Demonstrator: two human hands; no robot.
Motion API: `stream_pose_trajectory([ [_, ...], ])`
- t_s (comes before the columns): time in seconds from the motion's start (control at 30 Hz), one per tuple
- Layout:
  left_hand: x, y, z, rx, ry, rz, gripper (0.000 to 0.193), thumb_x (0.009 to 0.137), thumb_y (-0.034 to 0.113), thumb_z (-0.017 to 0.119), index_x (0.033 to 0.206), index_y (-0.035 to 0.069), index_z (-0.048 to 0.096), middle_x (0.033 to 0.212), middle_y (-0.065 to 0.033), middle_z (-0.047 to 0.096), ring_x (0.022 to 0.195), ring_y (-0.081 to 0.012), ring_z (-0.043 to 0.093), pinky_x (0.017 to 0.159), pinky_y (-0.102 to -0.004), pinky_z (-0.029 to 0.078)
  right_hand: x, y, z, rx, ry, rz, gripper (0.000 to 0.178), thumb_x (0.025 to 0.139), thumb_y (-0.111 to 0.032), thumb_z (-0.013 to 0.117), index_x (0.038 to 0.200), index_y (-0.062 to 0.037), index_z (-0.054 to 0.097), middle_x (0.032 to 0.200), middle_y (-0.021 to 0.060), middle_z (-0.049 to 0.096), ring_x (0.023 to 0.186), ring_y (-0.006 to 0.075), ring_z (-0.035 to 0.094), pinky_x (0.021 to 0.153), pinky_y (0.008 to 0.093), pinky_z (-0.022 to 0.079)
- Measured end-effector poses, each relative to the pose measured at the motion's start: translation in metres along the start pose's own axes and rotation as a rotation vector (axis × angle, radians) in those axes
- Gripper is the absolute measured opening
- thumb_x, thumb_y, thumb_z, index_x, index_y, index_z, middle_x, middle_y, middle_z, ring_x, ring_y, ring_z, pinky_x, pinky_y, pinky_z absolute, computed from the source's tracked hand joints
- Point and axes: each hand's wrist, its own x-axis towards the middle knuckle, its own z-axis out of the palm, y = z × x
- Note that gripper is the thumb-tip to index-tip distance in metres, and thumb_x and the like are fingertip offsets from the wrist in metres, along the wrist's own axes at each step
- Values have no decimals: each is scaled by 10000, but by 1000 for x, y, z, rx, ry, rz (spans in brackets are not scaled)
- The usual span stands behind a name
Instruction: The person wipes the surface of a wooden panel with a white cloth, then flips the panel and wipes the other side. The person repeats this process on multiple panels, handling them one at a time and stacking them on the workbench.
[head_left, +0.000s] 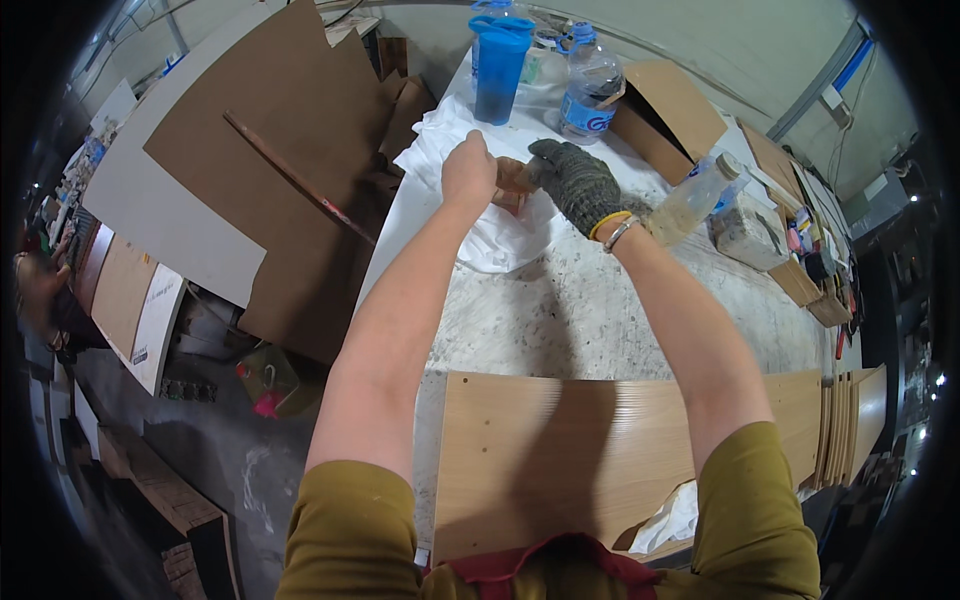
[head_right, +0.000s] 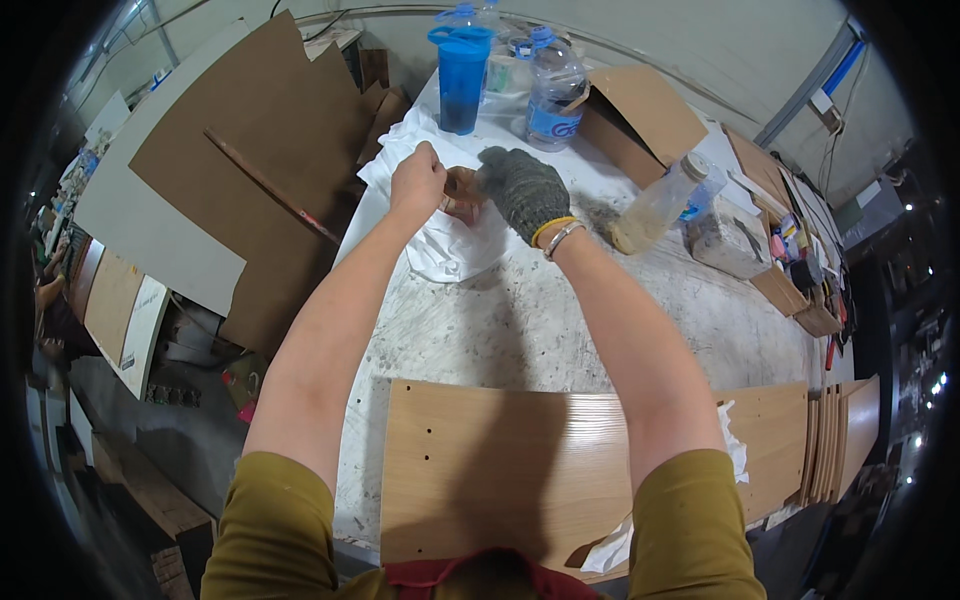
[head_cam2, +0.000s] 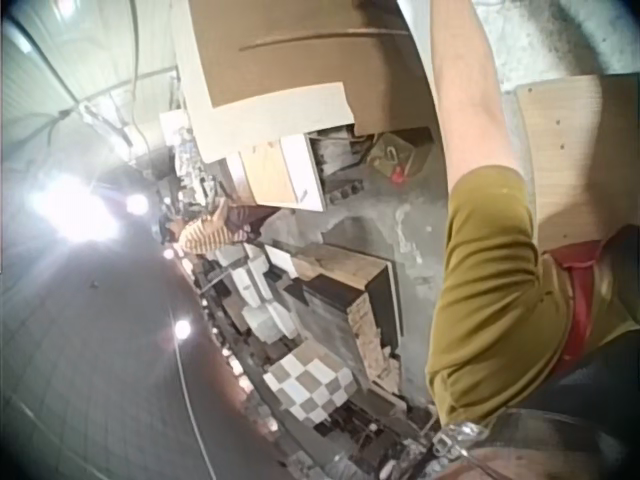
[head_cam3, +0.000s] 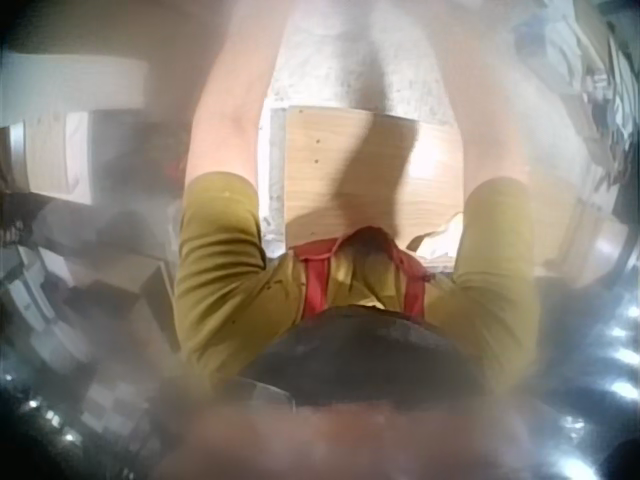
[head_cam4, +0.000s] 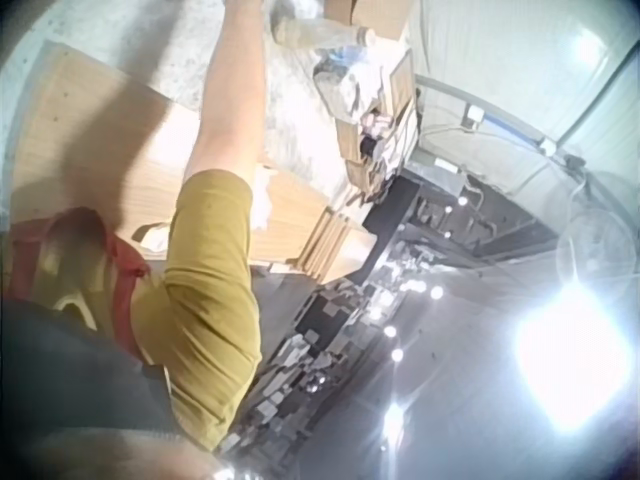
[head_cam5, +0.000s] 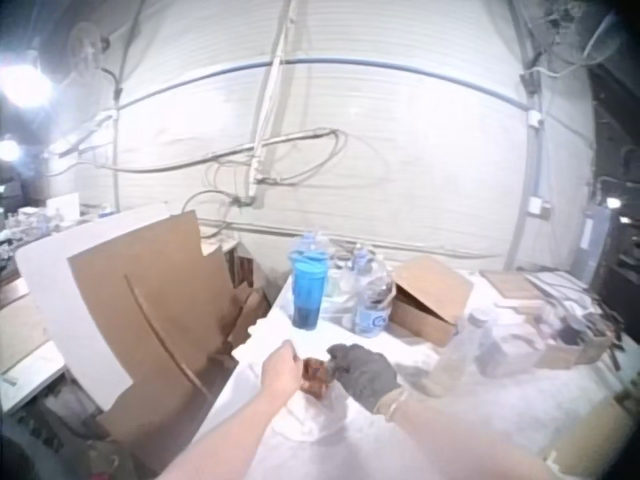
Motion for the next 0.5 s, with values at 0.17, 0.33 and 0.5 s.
stream_pose_trajectory([
  [0.17,-1,2,4,0,17,14,111,860,67,537,923,-20,566,881,-238,662,881,-419,636,774,-493,492,2,-13,-24,-249,-102,-113,324,894,-290,591,1176,-134,631,1061,136,665,981,305,629,822,420,497],
  [0.33,1,5,3,-4,-30,-41,191,857,121,586,984,-21,571,928,-246,657,926,-418,629,810,-479,494,-14,-21,-25,-274,-173,-61,300,895,-220,574,1177,-133,629,1002,142,661,992,320,644,817,399,531],
  [0.5,-14,-6,-9,16,102,16,575,884,311,652,1323,6,442,1261,-260,518,1129,-415,549,933,-470,457,-68,56,-51,580,19,417,312,898,-178,635,1176,-38,608,1035,129,666,882,251,652,856,370,523],
])
